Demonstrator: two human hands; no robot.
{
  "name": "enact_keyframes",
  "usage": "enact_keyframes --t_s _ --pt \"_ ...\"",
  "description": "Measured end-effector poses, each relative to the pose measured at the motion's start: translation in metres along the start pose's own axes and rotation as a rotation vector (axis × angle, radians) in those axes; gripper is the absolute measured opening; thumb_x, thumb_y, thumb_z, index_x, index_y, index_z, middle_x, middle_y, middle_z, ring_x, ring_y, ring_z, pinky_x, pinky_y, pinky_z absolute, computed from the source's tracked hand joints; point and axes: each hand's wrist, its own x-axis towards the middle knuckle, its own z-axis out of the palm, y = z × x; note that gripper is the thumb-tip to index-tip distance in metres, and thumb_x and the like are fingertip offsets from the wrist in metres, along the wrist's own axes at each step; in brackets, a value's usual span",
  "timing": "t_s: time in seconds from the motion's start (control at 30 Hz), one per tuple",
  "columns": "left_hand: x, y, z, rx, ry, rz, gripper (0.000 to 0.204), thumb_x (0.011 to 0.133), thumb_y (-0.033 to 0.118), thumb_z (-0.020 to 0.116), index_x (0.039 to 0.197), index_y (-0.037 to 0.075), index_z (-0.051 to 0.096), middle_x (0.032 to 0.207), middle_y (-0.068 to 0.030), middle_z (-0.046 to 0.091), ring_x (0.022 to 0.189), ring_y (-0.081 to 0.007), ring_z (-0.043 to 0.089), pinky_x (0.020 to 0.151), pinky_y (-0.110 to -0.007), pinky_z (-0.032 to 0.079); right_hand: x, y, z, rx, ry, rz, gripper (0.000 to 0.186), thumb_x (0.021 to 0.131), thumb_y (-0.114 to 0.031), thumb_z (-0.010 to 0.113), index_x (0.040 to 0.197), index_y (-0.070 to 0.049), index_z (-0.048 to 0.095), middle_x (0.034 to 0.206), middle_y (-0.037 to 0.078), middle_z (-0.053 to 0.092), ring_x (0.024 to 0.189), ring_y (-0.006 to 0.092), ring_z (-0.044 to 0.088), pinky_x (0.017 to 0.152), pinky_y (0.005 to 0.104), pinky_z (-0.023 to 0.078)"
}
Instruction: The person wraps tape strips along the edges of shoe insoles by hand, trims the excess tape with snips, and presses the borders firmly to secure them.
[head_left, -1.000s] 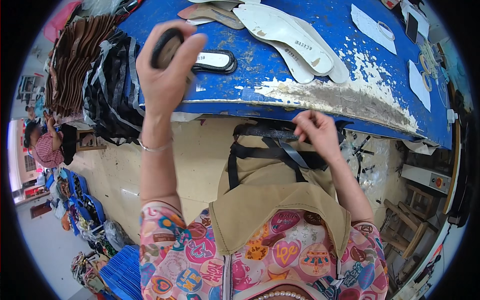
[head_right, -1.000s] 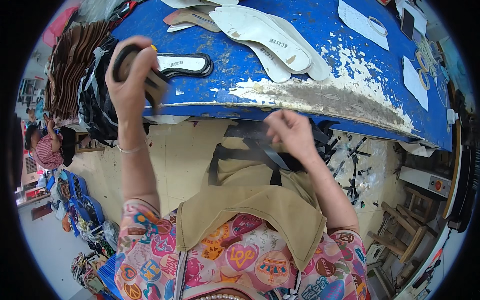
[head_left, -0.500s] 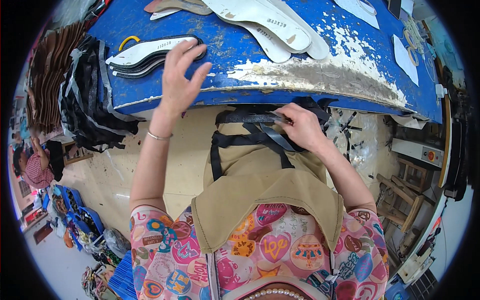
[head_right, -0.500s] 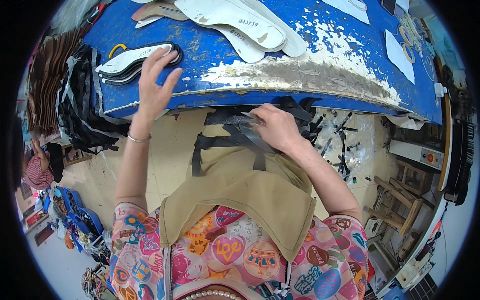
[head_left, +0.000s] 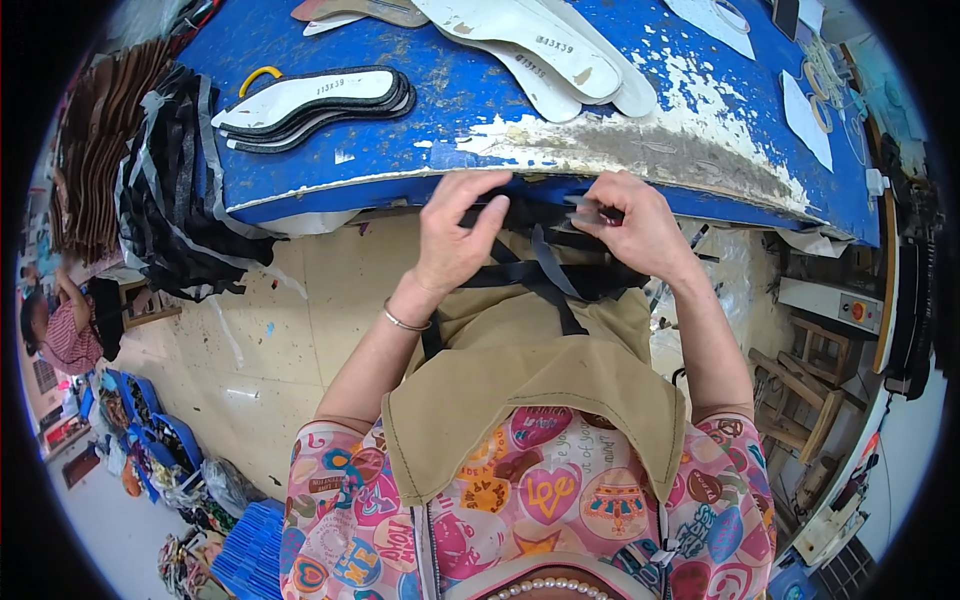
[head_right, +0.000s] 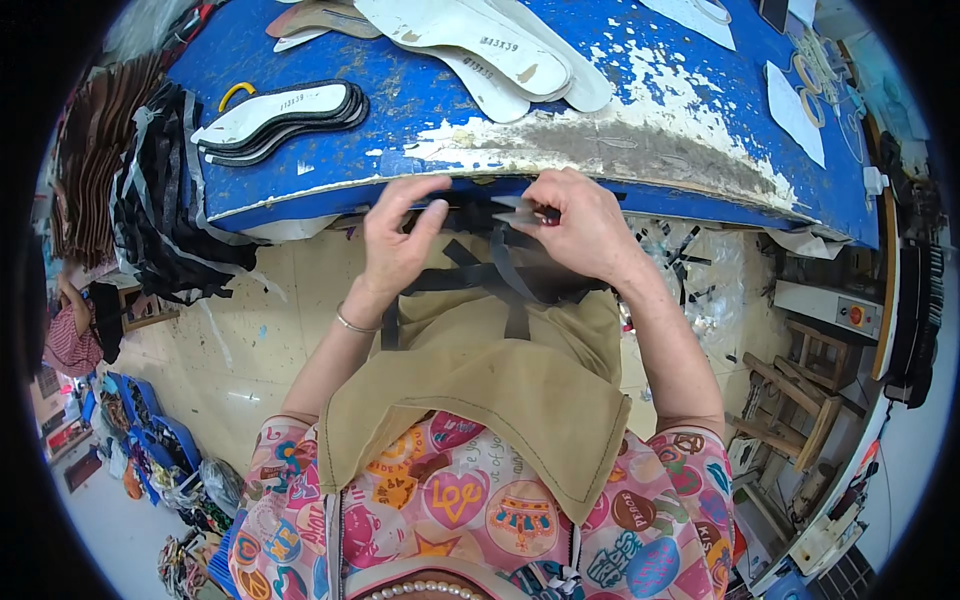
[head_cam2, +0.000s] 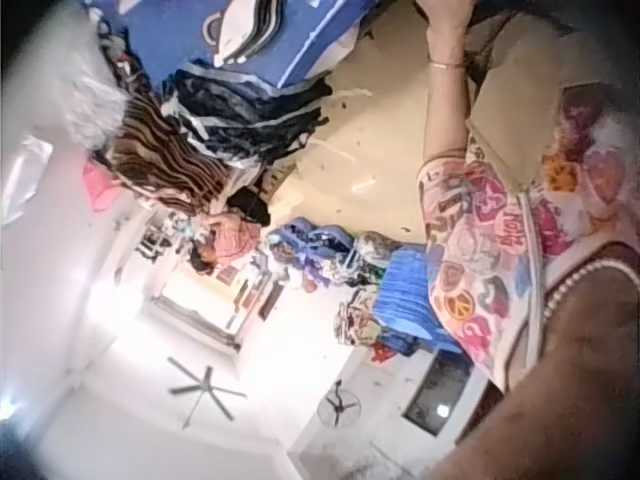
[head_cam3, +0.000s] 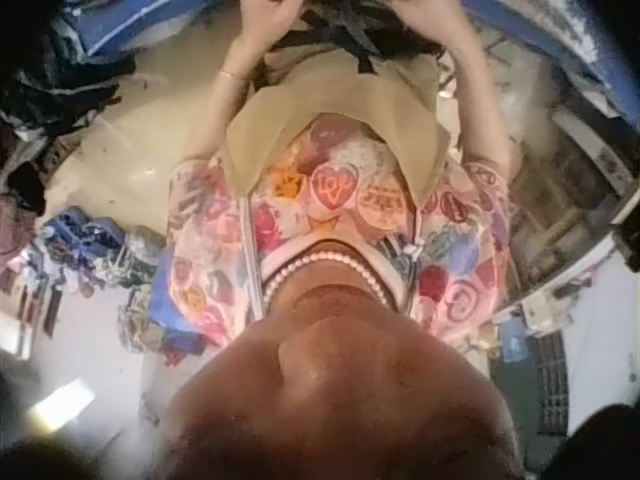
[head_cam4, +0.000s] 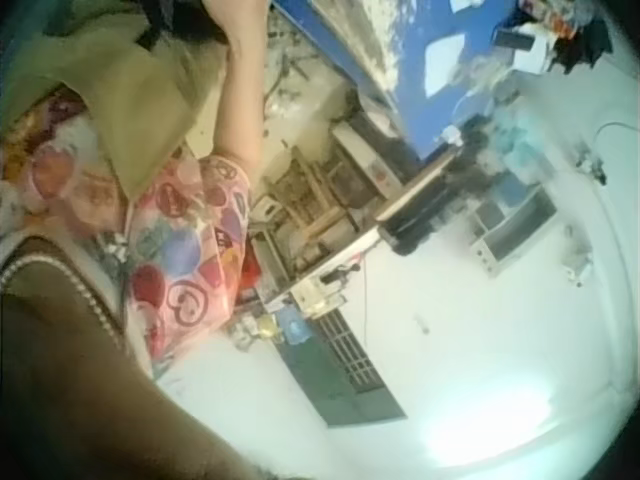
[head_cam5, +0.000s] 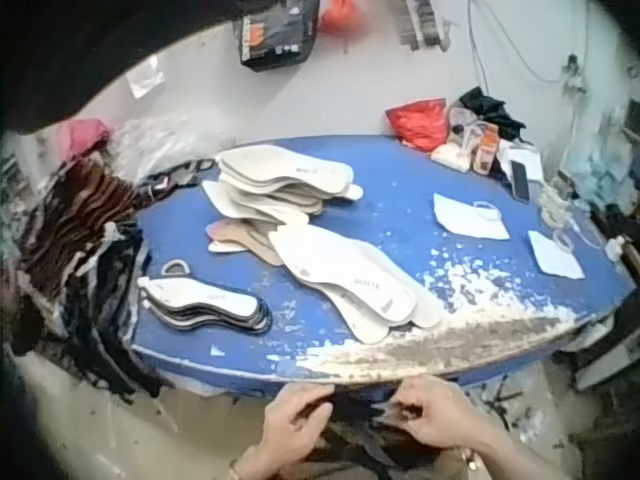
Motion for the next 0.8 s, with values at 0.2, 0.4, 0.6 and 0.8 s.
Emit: enact_keyframes --t_s 0.2,0.4,0.6,0.8 --pt "-0.022 -0.012 0.016 0.097 -0.454 -0.042 0.030 0.078 0.011 0.066 0.107 0.004 0.063 0.109 -0.0133 0.060 0.106 -0.0308 0.053 0.093 -0.039 0.042 -0.047 0.014 0.048 -0.026 -0.332 0.000 0.018 0.074 -0.002 0.062 0.091 -0.006 0.066 0.070 0.013 0.063 0.064 0.0264 0.062 0.060 0.0336 0.047" --pt "-0.061 -0.028 0.013 0.386 -0.512 -0.102 0.023 0.077 0.013 0.067 0.099 0.004 0.064 0.117 -0.0114 0.056 0.109 -0.0311 0.050 0.094 -0.040 0.039 -0.043 0.029 0.056 -0.018 -0.004 0.198 0.018 0.078 -0.002 0.058 0.095 -0.003 0.064 0.079 0.014 0.063 0.074 0.0303 0.062 0.064 0.0348 0.048" --pt "-0.076 -0.032 0.009 0.346 -0.526 -0.121 0.014 0.075 0.011 0.067 0.087 0.004 0.065 0.108 -0.0117 0.058 0.102 -0.0296 0.053 0.089 -0.040 0.040 -0.014 0.046 0.071 -0.223 0.149 0.043 0.018 0.077 -0.006 0.057 0.093 -0.004 0.063 0.097 0.010 0.062 0.079 0.0323 0.063 0.070 0.0411 0.051" --pt "-0.078 -0.030 0.012 0.367 -0.522 -0.131 0.014 0.075 0.011 0.066 0.088 0.004 0.065 0.108 -0.0109 0.058 0.100 -0.0295 0.053 0.089 -0.040 0.039 0.011 0.043 0.113 -0.382 -0.070 0.071 0.025 0.074 -0.012 0.065 0.098 -0.007 0.063 0.098 0.009 0.061 0.084 0.0291 0.063 0.071 0.0415 0.050"
